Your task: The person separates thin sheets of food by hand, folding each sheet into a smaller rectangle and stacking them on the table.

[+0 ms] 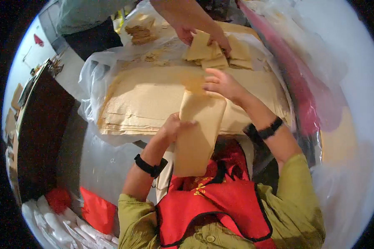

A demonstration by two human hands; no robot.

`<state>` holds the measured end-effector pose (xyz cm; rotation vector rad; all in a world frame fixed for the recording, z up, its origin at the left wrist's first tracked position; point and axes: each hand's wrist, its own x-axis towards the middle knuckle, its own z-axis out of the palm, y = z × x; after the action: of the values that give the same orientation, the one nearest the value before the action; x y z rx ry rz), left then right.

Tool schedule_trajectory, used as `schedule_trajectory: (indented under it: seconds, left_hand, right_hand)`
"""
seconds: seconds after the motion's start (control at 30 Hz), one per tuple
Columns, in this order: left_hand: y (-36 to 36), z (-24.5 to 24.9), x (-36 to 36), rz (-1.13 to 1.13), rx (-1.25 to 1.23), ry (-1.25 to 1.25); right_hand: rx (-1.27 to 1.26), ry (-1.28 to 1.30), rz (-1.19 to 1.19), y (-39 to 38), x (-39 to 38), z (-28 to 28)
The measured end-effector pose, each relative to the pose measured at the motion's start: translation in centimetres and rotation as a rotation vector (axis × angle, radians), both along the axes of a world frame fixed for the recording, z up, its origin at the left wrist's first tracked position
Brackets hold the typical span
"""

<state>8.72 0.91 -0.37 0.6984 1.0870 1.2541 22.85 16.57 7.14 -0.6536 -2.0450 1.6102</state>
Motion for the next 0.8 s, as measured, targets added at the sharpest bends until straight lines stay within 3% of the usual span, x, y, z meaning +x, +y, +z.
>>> schedule_trajectory:
  seconds: [0.1, 0.23, 0.33, 0.37, 0.47, 0.5, 0.57, 0.6, 0.67, 0.8]
  left_hand:
    - [-0.1, 0.0, 1.0, -0.035, -0.025, 0.020]
    - [-0.8, -1.5, -0.8, 0.033, -0.046, 0.035]
    - [-1.1, -0.7, -2.4, 0.146, -0.074, 0.081]
    - [-1.3, -0.5, -3.0, 0.201, -0.085, 0.097]
    - [-0.1, -0.5, -5.3, 0.381, 0.063, -0.114]
    - [0.4, -0.2, -5.3, 0.441, 0.173, -0.260]
    - [2.4, -1.2, -6.0, 0.483, 0.170, -0.357]
    - [3.4, -1.5, -6.2, 0.505, 0.165, -0.408]
    - [3.8, 0.1, -4.9, 0.501, 0.193, -0.365]
    - [5.3, 0.3, -4.8, 0.448, 0.138, -0.370]
  right_hand:
    - [0.115, -0.118, 0.093, 1.2, -1.9, -0.3]
    - [0.141, 0.218, -0.256, 3.7, -1.7, -1.1]
    - [0.030, 0.081, -0.296, 5.0, 0.1, -0.8]
    - [0.332, -0.066, -0.229, 5.9, 0.4, -2.7]
    - [0.278, -0.059, -0.167, 2.9, 0.8, -3.7]
    - [0.311, -0.015, 0.031, 2.0, 1.1, -4.0]
    - [0.272, -0.128, 0.178, -0.8, 1.7, -5.9]
    - [0.199, -0.285, 0.139, -2.4, 2.0, -7.2]
    - [0.075, -0.338, 0.020, -4.4, 3.6, -8.6]
    - [-0.300, -0.328, 0.053, -5.6, 6.1, -7.1]
